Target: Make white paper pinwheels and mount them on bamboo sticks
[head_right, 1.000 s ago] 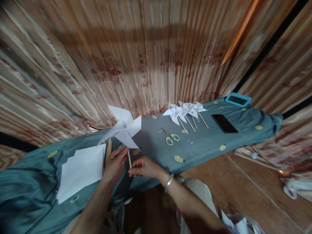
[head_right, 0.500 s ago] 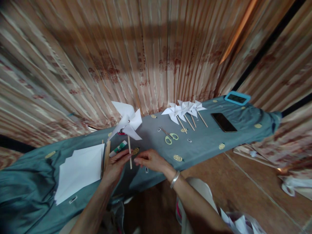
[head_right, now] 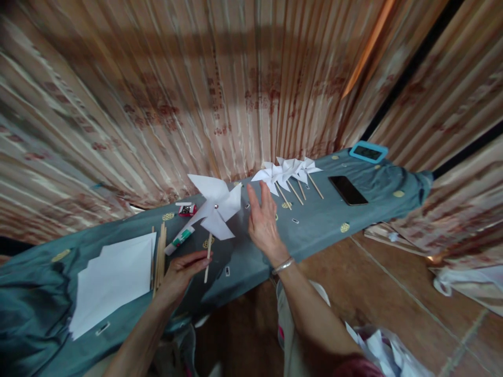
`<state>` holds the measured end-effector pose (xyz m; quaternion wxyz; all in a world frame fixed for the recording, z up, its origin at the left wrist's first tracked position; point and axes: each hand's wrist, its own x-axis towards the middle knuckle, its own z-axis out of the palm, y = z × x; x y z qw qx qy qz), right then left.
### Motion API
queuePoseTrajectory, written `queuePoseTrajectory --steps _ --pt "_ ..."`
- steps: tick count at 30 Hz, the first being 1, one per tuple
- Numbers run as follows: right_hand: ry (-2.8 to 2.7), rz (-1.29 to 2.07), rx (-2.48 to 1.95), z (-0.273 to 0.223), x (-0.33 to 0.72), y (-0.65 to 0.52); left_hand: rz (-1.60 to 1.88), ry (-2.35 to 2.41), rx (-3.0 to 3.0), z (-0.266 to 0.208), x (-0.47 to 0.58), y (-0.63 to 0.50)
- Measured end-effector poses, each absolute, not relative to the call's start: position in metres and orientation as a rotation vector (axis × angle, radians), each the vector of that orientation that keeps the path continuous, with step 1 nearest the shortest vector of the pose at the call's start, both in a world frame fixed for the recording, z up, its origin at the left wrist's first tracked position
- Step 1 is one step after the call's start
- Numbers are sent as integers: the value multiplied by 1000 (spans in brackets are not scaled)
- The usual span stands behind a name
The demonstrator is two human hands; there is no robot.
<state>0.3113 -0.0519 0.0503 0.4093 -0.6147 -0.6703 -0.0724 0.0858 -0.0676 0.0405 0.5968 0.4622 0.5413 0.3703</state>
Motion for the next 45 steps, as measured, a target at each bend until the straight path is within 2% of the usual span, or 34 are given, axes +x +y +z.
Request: queuePoseTrajectory --steps 6,9,12,16,19,21,27,33,36,41,45 --pt "-1736 -224 -1552 51 324 -41 782 1240 1127 40 88 -70" --pt "-1737 -133 -1554 46 321 -42 785 1221 1126 39 89 -69" --pt "-1806 172 -1472 46 306 -53 841 1221 1083 37 89 -67" --pt "-1955 874 -1139 55 285 -75 946 1229 1034 33 86 -62" --pt "-1868 1093 -1105 59 285 -81 980 1212 1021 29 83 -59" --pt "-1755 982 -1221 58 291 -80 993 1225 1004 27 81 -58" --pt "-1534 216 -1387 55 305 -73 942 1249 1042 28 79 -61" --pt "-1518 -10 -1384 57 306 -70 877 1241 1056 32 82 -66" --pt "-1560 1 -1376 57 304 -71 889 1236 1042 34 84 -65" --pt "-1786 415 -1328 56 279 -81 933 1228 1053 30 86 -62" --pt "-2051 346 -1171 60 260 -92 988 1228 1058 28 87 -62"
